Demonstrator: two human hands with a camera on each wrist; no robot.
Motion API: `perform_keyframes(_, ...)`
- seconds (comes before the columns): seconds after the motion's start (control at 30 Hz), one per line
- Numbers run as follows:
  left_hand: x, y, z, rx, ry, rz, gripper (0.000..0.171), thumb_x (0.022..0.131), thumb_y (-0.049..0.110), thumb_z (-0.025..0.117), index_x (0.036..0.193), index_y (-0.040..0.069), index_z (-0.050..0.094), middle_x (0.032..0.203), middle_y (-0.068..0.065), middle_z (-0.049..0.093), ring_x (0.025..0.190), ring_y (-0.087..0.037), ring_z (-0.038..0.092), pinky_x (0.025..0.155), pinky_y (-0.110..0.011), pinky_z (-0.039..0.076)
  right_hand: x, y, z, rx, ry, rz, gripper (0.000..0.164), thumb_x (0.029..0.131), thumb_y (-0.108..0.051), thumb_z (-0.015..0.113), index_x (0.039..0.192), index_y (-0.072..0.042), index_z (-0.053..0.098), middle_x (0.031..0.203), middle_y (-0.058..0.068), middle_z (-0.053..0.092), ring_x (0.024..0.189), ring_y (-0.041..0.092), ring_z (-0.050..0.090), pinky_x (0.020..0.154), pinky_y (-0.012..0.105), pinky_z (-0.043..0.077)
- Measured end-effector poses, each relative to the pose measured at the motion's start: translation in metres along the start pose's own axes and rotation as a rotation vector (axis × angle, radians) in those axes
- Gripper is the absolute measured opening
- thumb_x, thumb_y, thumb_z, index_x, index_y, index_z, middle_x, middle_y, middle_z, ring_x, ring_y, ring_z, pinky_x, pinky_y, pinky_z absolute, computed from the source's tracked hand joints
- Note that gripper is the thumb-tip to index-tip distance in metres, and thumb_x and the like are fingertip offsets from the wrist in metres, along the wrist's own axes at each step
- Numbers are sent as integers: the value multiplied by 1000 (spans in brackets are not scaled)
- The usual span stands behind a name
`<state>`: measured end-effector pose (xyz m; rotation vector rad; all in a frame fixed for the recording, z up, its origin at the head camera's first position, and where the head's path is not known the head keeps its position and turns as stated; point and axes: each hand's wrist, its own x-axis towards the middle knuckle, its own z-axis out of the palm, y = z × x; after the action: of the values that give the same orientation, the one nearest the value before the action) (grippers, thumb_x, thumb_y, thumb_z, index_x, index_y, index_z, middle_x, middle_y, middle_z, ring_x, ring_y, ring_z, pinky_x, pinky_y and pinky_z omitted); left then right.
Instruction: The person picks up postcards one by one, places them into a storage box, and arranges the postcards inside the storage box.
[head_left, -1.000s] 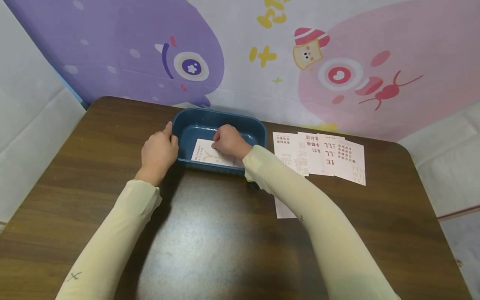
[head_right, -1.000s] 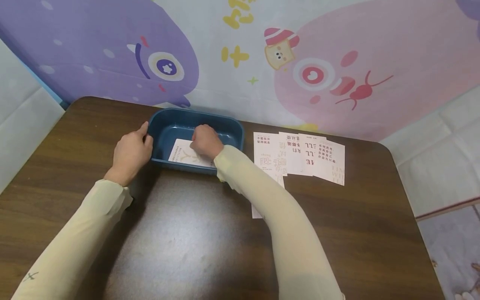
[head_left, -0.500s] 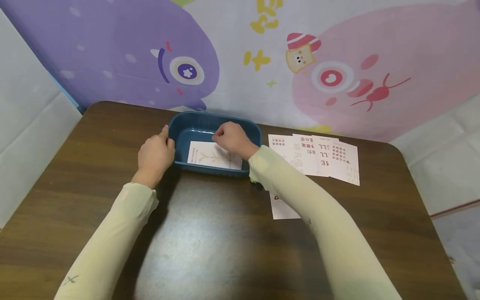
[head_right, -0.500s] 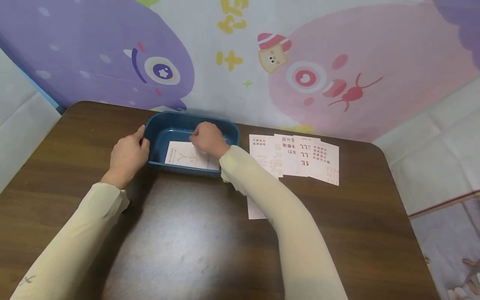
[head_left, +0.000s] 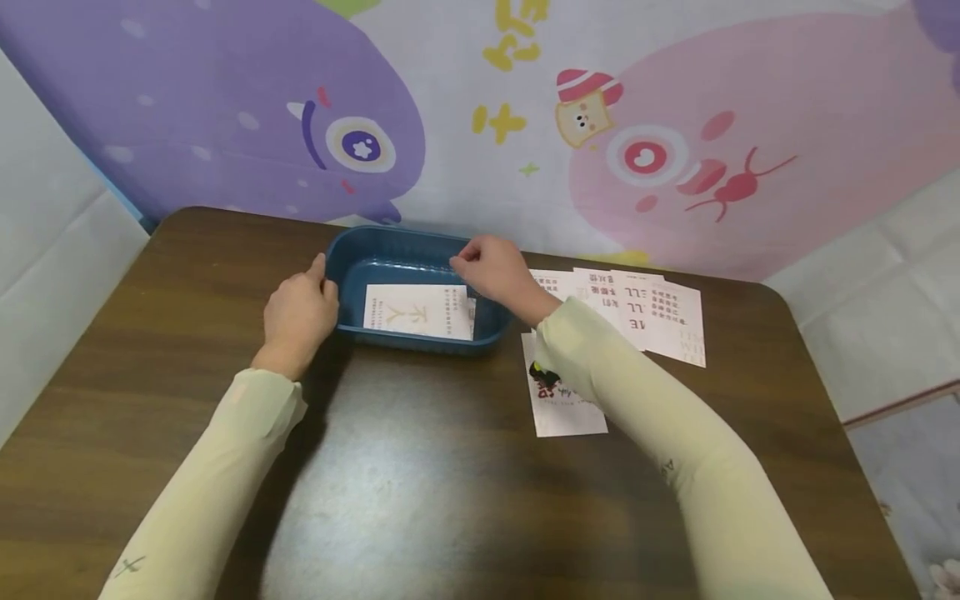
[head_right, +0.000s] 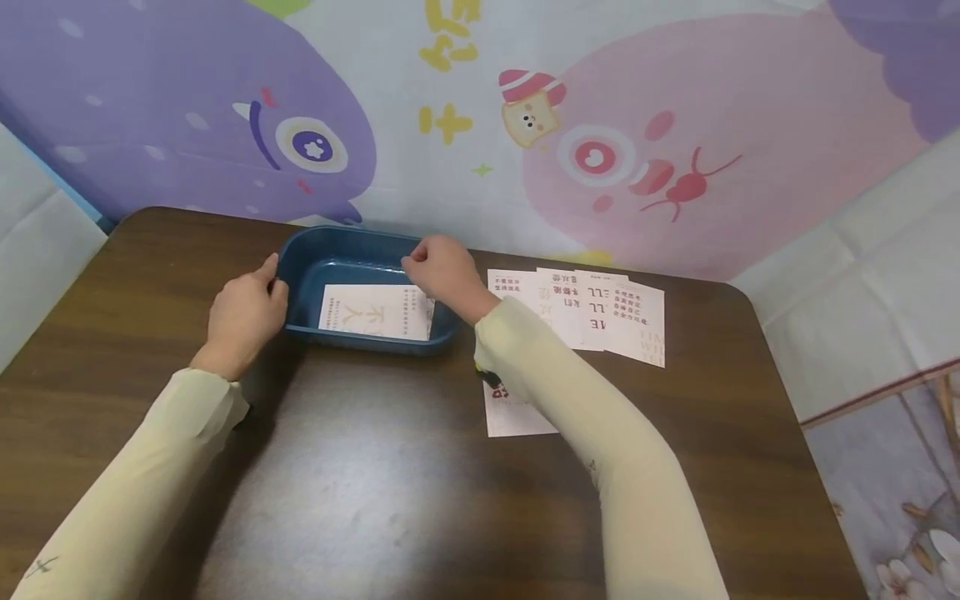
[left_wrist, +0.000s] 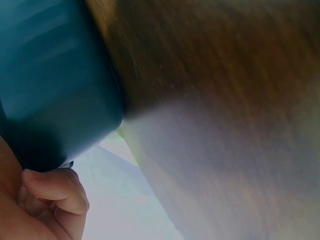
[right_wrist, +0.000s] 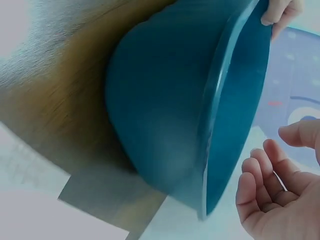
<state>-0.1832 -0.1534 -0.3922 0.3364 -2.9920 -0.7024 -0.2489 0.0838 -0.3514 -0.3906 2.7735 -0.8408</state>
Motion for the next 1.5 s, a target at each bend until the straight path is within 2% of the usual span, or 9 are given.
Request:
perform_keyframes(0.2,-1,-1,0,-3,-1,1,49,90,21,33,137,7,30,120,-26,50,80,-37,53,72,-51,41,-8,12,-9,4,39,38,26,85,-33,52,93,-11,63,88,2,61,77,15,53,68,30,44)
perform_keyframes(0.4,0,0,2,-1,4,14,49,90,20,33,137,6,31,120,-27,50,82,-39,54,72,-52,41,-17,30,-17,22,84,84,26,84,-34,53,94,-11,63,90,3,61,78,17,55,69,31,45)
perform_keyframes(0.63,-1,-2,3,4,-16,1,49,91,21,32,138,7,28,120,-27,50,73,-34,50,66,-49,42,-27,50,-21,41,90,113,28,84,-34,53,93,-10,63,88,5,62,77,18,55,66,30,45)
perform_keyframes(0.9,-1,-1,1,-3,-23,7,49,91,22,31,138,7,28,119,-29,50,78,-39,53,68,-51,41,-39,70,-30,73,138,167,30,81,-36,55,93,-9,63,90,6,62,79,18,54,69,31,43)
perform_keyframes(1.03,-1,0,2,-6,-24,17,49,91,22,31,138,7,29,116,-30,51,74,-38,52,66,-51,41,-45,82,-33,64,164,188,31,80,-36,55,91,-8,64,89,7,63,78,19,54,69,30,43)
perform_keyframes(1.27,-1,0,3,2,-16,5,50,90,22,30,138,7,28,111,-29,54,71,-35,51,64,-48,41,-56,102,-33,39,138,241,33,82,-36,53,93,-7,64,93,8,63,82,21,54,74,33,42)
perform_keyframes(1.5,0,1,2,4,-16,0,50,91,22,31,138,7,28,107,-29,55,66,-32,47,59,-43,39,-67,121,-33,28,127,289,33,82,-37,52,93,-7,63,93,9,62,81,21,54,71,32,42)
